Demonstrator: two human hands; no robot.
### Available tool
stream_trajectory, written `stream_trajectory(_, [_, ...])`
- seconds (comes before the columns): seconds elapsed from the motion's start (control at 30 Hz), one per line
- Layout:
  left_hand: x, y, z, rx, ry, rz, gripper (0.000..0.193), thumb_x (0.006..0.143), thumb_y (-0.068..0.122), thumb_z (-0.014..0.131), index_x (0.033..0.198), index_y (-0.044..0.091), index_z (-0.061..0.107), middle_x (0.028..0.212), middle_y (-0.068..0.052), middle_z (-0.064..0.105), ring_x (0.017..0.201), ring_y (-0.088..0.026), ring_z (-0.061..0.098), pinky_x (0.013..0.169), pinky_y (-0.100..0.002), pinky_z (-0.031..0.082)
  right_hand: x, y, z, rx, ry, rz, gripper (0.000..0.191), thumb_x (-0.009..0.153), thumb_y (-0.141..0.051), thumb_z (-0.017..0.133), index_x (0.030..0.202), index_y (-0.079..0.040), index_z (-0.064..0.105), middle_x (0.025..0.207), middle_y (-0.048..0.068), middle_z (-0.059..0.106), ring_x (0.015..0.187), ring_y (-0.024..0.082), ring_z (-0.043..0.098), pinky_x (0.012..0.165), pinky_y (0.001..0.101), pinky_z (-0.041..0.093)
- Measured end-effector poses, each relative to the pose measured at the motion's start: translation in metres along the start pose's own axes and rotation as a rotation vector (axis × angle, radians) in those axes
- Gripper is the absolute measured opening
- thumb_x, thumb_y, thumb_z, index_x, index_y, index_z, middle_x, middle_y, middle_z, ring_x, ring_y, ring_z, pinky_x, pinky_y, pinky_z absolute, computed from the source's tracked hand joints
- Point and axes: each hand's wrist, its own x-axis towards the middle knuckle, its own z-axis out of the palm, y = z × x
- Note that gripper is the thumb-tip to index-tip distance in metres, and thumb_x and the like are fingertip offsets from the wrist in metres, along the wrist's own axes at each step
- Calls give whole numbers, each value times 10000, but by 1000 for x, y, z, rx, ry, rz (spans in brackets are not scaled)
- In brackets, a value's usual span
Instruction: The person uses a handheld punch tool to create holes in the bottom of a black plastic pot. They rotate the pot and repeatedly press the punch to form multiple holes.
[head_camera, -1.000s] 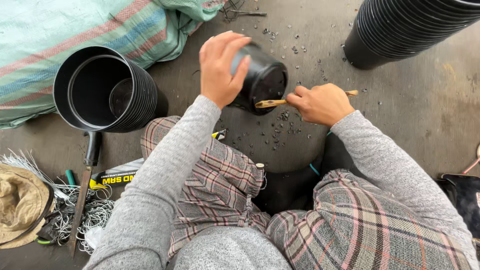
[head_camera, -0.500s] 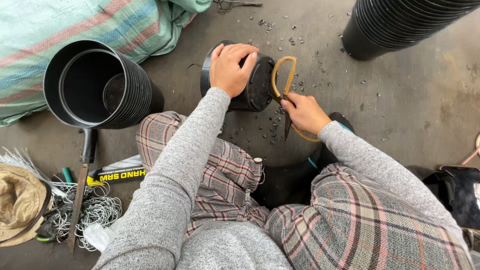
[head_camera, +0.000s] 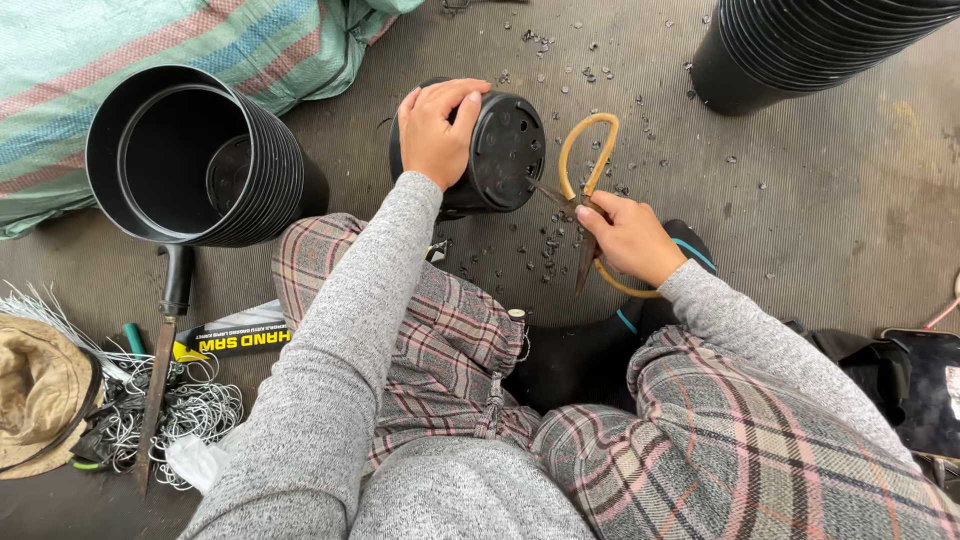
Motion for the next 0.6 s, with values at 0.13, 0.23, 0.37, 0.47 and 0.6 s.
stream_trajectory(0.13, [2, 7, 7, 28, -11, 29, 257, 997, 306, 569, 1054, 176, 783, 1118, 20, 768, 1158, -167, 655, 1163, -439, 247, -9, -9, -3, -173, 80, -167, 285, 1018, -303, 571, 1010, -28, 645, 685, 137, 673, 596, 274, 640, 619, 419, 504])
stream_trajectory(0.23, [2, 12, 9, 50, -18, 29, 256, 991, 305, 572, 1041, 174, 786, 1109, 20, 769, 1151, -166, 653, 1164, -443, 247, -13, -13, -4, -227, 82, -168, 295, 1019, -304, 575, 1029, -17, 645, 720, 171, 678, 653, 339, 651, 660, 460, 506])
stream_trajectory(0.37, [3, 15, 9, 64, -27, 39, 255, 991, 311, 580, 1042, 177, 791, 1115, 29, 768, 1165, -171, 639, 1164, -445, 239, -19, -18, -5, -271, 67, -132, 292, 1025, -317, 560, 1055, -42, 655, 705, 173, 683, 628, 348, 667, 641, 465, 521])
stream_trajectory(0.47, [2, 15, 7, 65, -25, 32, 256, 993, 311, 577, 1042, 184, 793, 1124, 41, 770, 1178, -165, 635, 1167, -439, 238, -21, -24, -5, -270, 53, -95, 286, 1022, -318, 549, 1070, -56, 653, 683, 170, 683, 589, 348, 668, 618, 469, 528])
stream_trajectory(0.6, [0, 15, 7, 58, -23, 29, 255, 993, 309, 576, 1045, 185, 792, 1126, 44, 769, 1185, -164, 631, 1172, -437, 234, -24, -29, -5, -319, 75, -97, 292, 1025, -323, 545, 1079, -56, 650, 683, 181, 683, 591, 370, 661, 616, 489, 519])
